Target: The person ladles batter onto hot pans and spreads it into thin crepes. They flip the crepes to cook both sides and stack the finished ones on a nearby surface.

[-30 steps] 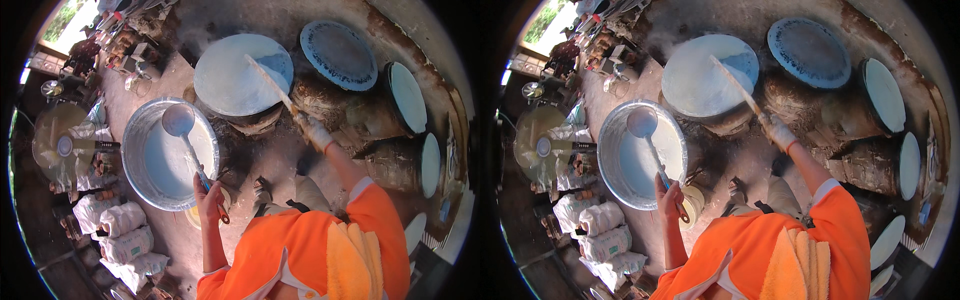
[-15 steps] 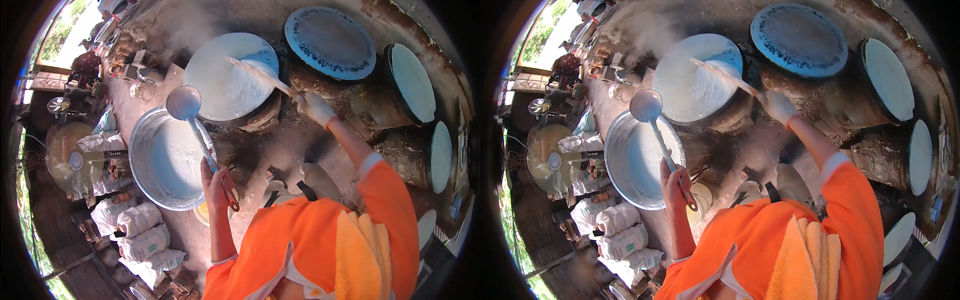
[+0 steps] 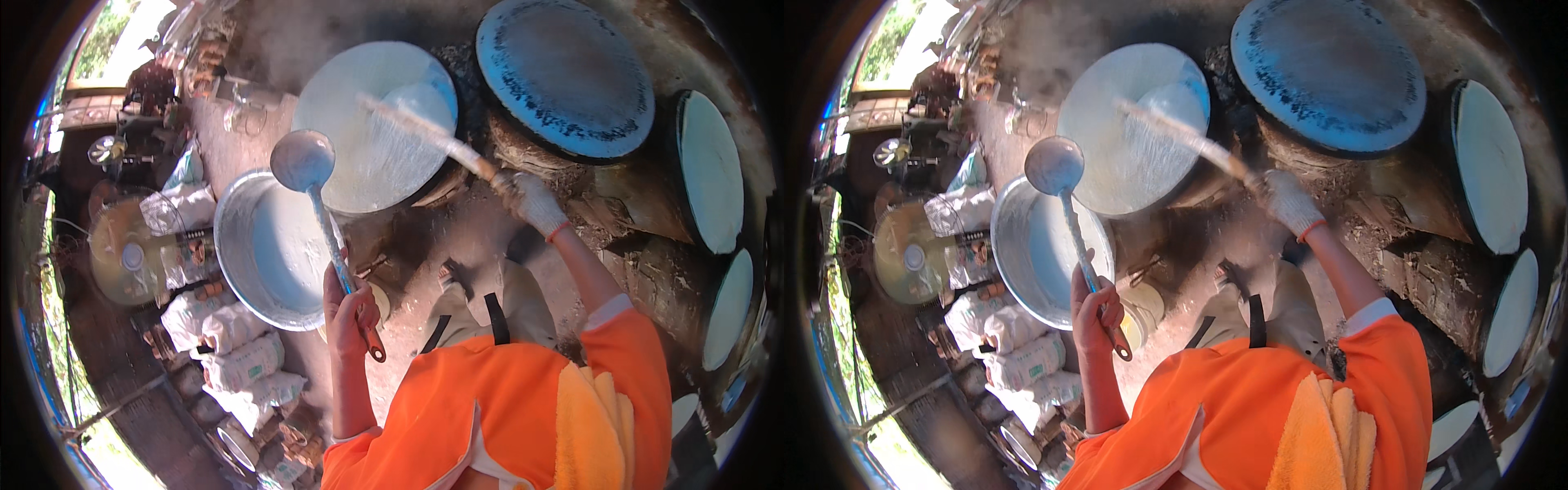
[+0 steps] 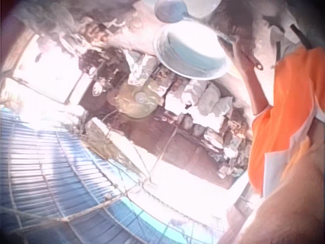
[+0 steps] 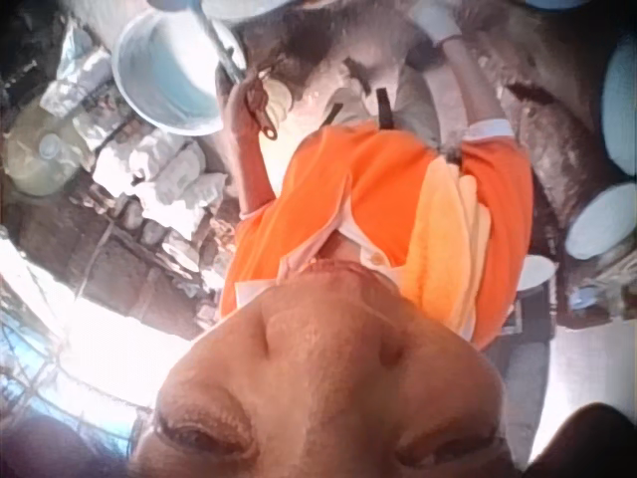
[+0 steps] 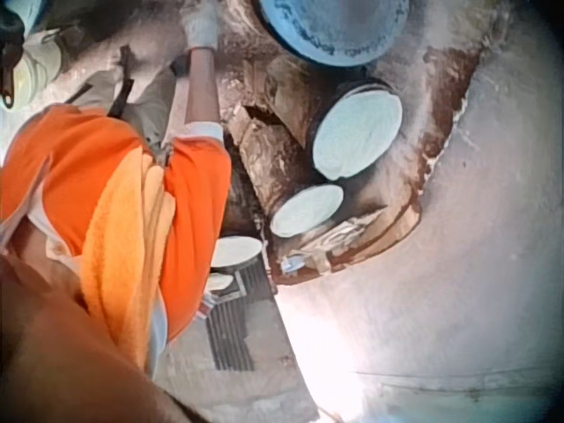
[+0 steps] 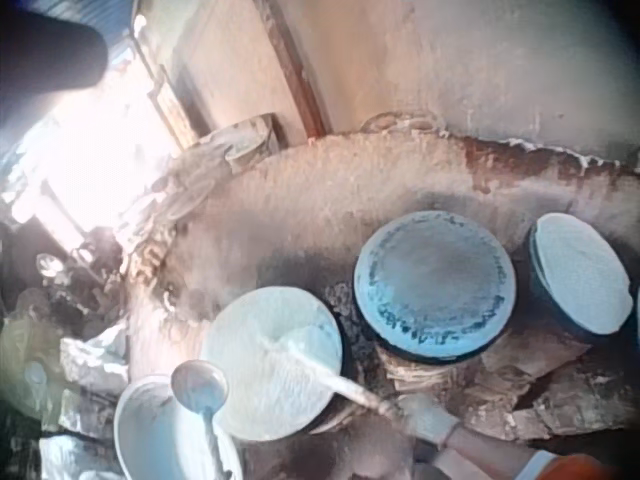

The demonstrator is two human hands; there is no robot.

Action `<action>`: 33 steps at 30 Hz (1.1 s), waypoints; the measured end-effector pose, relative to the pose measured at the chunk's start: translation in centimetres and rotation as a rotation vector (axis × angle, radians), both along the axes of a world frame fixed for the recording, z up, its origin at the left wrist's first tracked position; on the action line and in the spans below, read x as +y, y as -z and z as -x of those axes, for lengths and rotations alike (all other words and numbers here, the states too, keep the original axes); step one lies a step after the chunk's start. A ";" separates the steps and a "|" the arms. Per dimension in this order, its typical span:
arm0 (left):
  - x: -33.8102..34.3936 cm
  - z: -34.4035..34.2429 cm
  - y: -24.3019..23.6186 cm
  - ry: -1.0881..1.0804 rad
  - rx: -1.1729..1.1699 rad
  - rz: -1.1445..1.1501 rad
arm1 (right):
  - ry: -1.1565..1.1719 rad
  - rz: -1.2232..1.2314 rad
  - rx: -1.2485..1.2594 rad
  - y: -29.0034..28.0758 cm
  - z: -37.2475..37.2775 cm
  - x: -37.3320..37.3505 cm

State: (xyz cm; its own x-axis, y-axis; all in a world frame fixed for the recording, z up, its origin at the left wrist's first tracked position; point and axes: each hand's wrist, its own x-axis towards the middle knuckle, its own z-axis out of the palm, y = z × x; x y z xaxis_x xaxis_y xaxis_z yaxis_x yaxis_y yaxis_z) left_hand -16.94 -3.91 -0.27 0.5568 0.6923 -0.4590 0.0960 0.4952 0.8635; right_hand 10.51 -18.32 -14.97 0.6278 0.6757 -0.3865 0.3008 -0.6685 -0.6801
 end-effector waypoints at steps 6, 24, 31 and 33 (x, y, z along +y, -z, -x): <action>2.8 -0.9 2.3 0.102 -0.039 0.024 | -0.078 -0.219 -0.813 -1.1 -4.8 5.6; 7.3 1.2 2.7 0.175 -0.144 0.258 | 0.181 -0.402 -0.260 4.7 5.3 3.6; 16.9 -11.6 2.3 0.536 -0.080 0.036 | 0.056 -0.068 -0.135 -3.0 1.5 4.1; 19.3 -13.7 3.3 0.510 -0.080 0.027 | -0.008 -0.073 -0.070 -1.2 2.9 3.9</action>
State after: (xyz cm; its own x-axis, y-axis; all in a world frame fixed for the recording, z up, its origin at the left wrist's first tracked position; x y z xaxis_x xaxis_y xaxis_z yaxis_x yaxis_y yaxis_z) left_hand -3.20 15.36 -3.59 0.8547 0.3121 -0.4148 0.2652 0.4244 0.8658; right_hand 7.57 -14.43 -13.76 0.6459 0.7054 -0.2918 0.3541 -0.6155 -0.7041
